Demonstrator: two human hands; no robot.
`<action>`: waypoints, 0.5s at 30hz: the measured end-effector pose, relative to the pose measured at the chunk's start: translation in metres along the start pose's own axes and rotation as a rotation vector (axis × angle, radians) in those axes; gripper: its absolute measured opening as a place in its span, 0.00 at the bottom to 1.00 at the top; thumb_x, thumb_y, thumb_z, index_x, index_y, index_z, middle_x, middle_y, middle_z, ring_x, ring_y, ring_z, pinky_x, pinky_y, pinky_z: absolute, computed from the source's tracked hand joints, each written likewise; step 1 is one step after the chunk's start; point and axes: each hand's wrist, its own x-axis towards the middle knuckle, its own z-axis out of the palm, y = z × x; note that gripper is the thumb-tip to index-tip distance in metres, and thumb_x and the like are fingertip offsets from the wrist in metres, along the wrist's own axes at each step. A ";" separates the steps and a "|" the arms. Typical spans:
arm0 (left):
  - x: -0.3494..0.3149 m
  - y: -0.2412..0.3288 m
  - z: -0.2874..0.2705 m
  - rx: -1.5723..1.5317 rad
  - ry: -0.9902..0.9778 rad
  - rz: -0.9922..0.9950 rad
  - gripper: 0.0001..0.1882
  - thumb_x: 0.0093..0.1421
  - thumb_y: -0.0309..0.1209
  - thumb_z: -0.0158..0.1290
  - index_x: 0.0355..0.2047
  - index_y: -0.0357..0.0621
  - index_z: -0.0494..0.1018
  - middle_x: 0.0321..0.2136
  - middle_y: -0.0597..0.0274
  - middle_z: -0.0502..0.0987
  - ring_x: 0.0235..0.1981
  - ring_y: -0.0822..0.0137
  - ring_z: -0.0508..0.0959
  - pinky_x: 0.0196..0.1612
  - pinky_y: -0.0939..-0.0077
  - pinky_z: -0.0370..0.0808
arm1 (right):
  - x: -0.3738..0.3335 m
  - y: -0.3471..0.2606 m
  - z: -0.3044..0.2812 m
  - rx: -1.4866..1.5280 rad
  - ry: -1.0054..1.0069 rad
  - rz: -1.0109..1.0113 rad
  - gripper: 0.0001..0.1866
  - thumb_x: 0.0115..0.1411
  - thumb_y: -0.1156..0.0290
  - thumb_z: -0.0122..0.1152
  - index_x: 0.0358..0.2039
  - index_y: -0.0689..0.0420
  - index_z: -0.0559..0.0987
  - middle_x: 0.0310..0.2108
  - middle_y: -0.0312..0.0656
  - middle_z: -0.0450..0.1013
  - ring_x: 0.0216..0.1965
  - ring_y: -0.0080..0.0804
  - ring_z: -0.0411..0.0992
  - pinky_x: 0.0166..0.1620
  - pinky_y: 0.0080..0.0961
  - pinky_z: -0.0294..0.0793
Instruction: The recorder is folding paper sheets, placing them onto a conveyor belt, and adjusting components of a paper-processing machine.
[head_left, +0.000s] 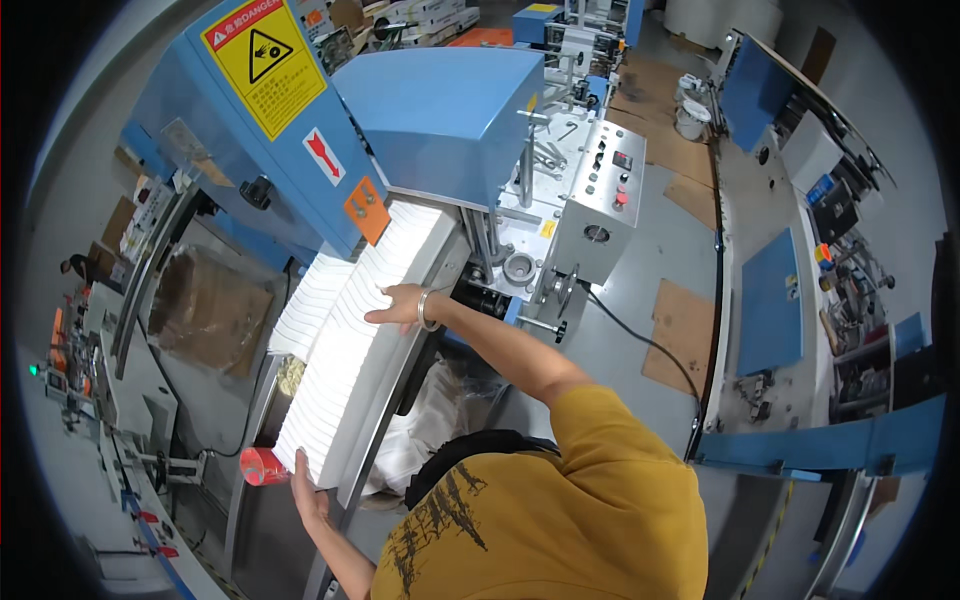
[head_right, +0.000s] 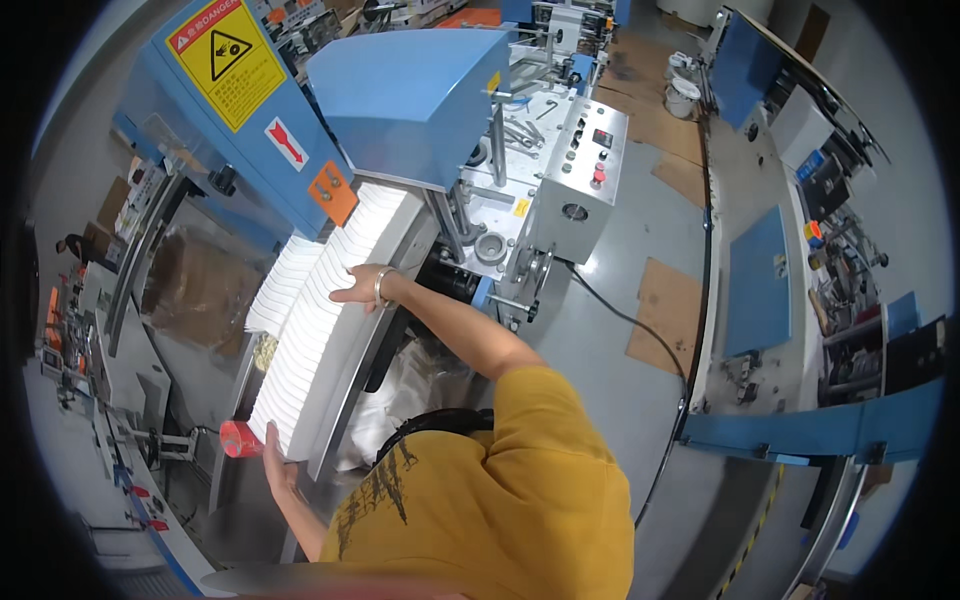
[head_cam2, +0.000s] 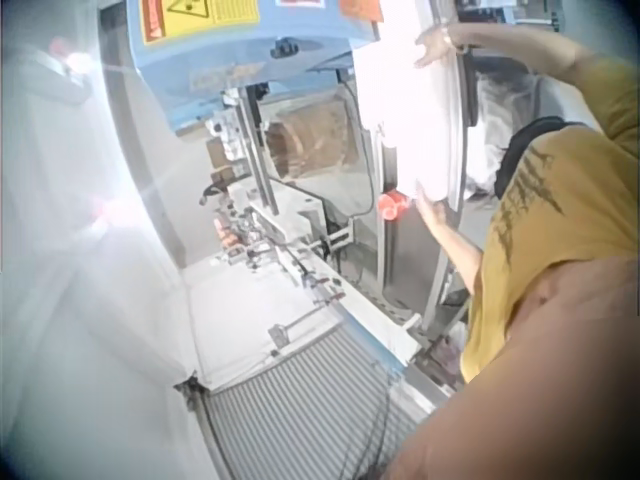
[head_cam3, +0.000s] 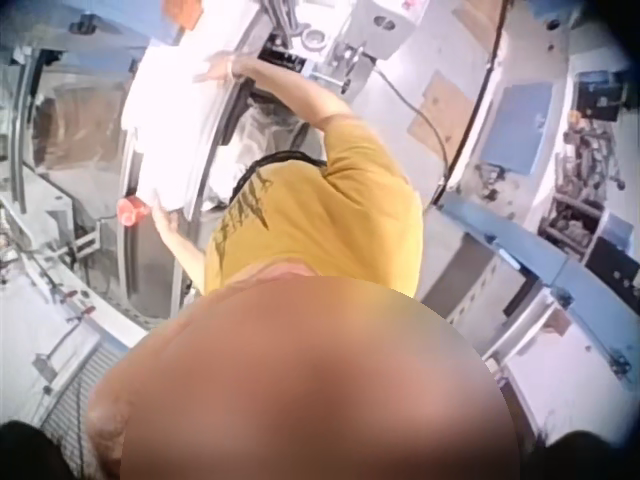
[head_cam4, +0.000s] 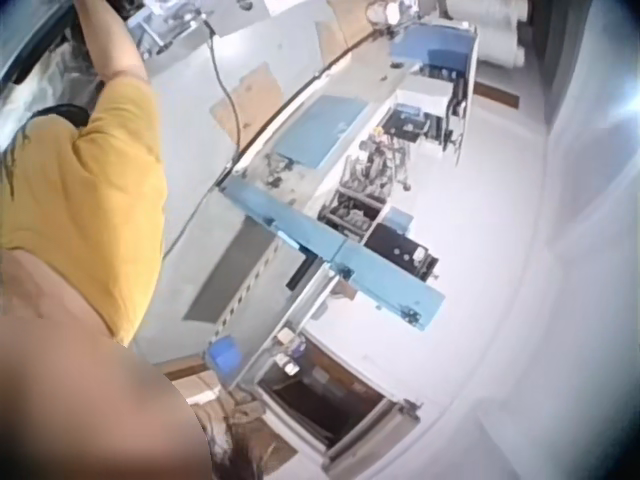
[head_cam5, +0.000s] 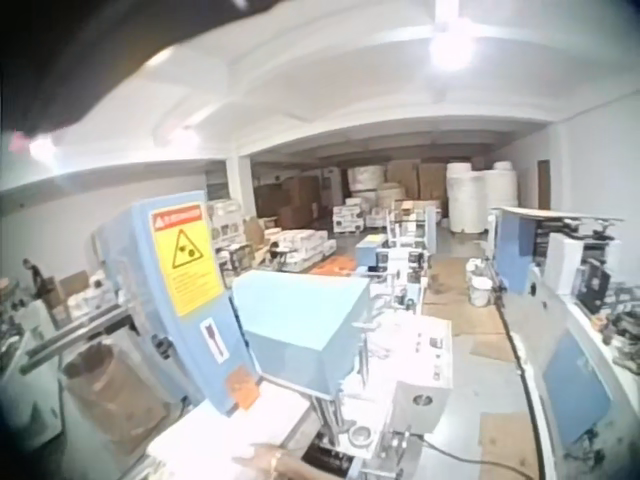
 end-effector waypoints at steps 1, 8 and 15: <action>0.003 0.000 -0.001 0.004 -0.005 0.006 0.37 0.56 0.44 0.55 0.61 0.39 0.55 0.59 0.56 0.60 0.58 0.59 0.62 0.57 0.63 0.62 | -0.003 -0.004 -0.001 0.040 -0.048 0.022 0.53 0.49 0.38 0.54 0.61 0.69 0.52 0.47 0.59 0.70 0.27 0.32 0.78 0.39 0.24 0.74; 0.008 0.004 -0.003 0.100 -0.066 0.030 0.38 0.56 0.41 0.56 0.61 0.40 0.53 0.58 0.57 0.62 0.56 0.60 0.64 0.56 0.63 0.62 | 0.004 -0.004 -0.004 0.145 -0.132 0.077 0.58 0.44 0.43 0.64 0.63 0.68 0.46 0.58 0.58 0.58 0.26 0.30 0.77 0.30 0.22 0.74; -0.016 0.011 -0.060 0.045 -0.117 0.015 0.34 0.58 0.38 0.53 0.61 0.40 0.54 0.57 0.58 0.63 0.56 0.59 0.65 0.56 0.64 0.63 | 0.022 -0.004 0.071 0.239 -0.281 -0.025 0.61 0.39 0.44 0.70 0.63 0.67 0.48 0.52 0.54 0.64 0.18 0.23 0.67 0.22 0.19 0.72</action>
